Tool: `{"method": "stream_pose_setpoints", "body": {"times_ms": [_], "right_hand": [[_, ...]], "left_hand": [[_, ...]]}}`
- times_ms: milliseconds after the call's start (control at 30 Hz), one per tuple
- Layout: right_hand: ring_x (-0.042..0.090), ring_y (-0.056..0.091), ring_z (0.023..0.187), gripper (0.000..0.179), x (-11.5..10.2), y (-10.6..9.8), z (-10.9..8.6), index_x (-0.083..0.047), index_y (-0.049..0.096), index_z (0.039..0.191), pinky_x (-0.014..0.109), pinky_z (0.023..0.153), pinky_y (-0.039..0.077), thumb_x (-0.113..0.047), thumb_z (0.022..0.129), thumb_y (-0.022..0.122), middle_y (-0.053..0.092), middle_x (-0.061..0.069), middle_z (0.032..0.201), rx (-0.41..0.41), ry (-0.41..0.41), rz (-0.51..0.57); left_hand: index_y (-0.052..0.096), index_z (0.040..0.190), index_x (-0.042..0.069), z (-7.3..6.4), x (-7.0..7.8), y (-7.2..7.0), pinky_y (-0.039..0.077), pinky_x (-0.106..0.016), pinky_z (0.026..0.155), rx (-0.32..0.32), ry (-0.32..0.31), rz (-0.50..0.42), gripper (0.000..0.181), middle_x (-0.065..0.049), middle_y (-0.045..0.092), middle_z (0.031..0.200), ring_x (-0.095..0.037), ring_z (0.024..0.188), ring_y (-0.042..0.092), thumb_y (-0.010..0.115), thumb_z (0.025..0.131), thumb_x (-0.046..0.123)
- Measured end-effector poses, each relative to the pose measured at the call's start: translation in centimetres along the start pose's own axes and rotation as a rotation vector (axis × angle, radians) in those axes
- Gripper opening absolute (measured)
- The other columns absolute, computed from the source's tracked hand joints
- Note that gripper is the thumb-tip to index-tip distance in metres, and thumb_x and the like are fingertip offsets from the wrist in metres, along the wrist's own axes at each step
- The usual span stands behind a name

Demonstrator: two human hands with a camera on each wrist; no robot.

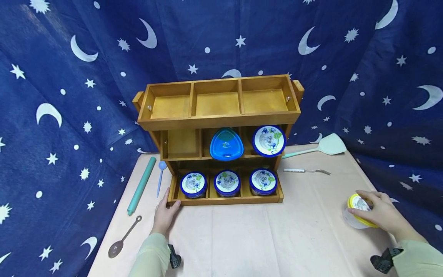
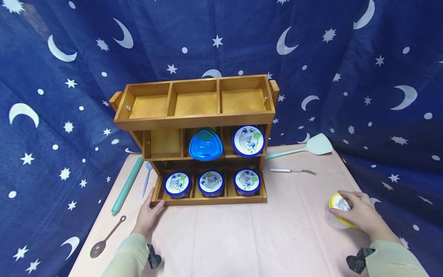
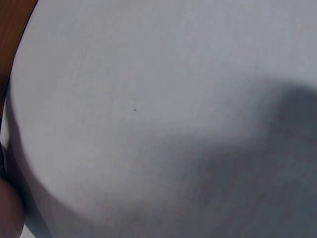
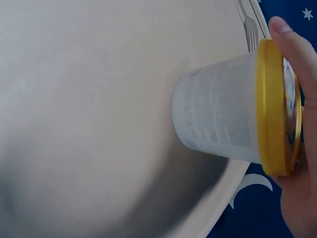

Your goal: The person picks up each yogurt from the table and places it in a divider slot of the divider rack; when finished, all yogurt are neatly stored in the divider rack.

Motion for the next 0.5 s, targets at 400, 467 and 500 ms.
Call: {"method": "stream_pose_setpoints", "body": {"times_ms": [400, 467, 500], "right_hand": [[0.07, 0.016, 0.112, 0.109, 0.98, 0.67, -0.55, 0.0, 0.01, 0.147, 0.08, 0.077, 0.024, -0.047, 0.074, 0.074, 0.003, 0.046, 0.135, -0.058, -0.07, -0.028], [0.07, 0.016, 0.11, 0.111, 0.94, 0.82, -0.52, 0.0, 0.005, 0.147, 0.08, 0.076, 0.026, -0.049, 0.074, 0.073, 0.002, 0.049, 0.132, -0.068, -0.052, -0.029], [0.069, 0.017, 0.108, 0.112, 0.84, 0.82, -0.52, 0.0, 0.004, 0.147, 0.08, 0.075, 0.027, -0.05, 0.075, 0.073, 0.002, 0.049, 0.131, -0.067, -0.047, -0.03]], "left_hand": [[0.017, 0.151, 0.029, 0.04, 0.07, 0.06, 0.026, -0.053, 0.107, 0.018, 0.015, 0.028, 0.078, -0.023, 0.031, 0.146, -0.041, 0.131, 0.029, 0.06, 0.088, 0.047], [0.018, 0.151, 0.027, 0.02, 0.07, 0.05, 0.027, -0.052, 0.106, 0.025, 0.025, 0.032, 0.078, -0.024, 0.032, 0.145, -0.041, 0.129, 0.031, 0.06, 0.088, 0.046], [0.018, 0.151, 0.026, 0.0, 0.06, 0.04, 0.028, -0.052, 0.106, 0.027, 0.03, 0.034, 0.079, -0.024, 0.033, 0.144, -0.041, 0.128, 0.032, 0.061, 0.088, 0.047]]}}
Point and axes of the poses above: each hand's wrist, its own z-axis towards the middle knuckle, its own y-axis out of the palm, x = y × z, the point moved 3 cm from there along z, towards the middle knuckle
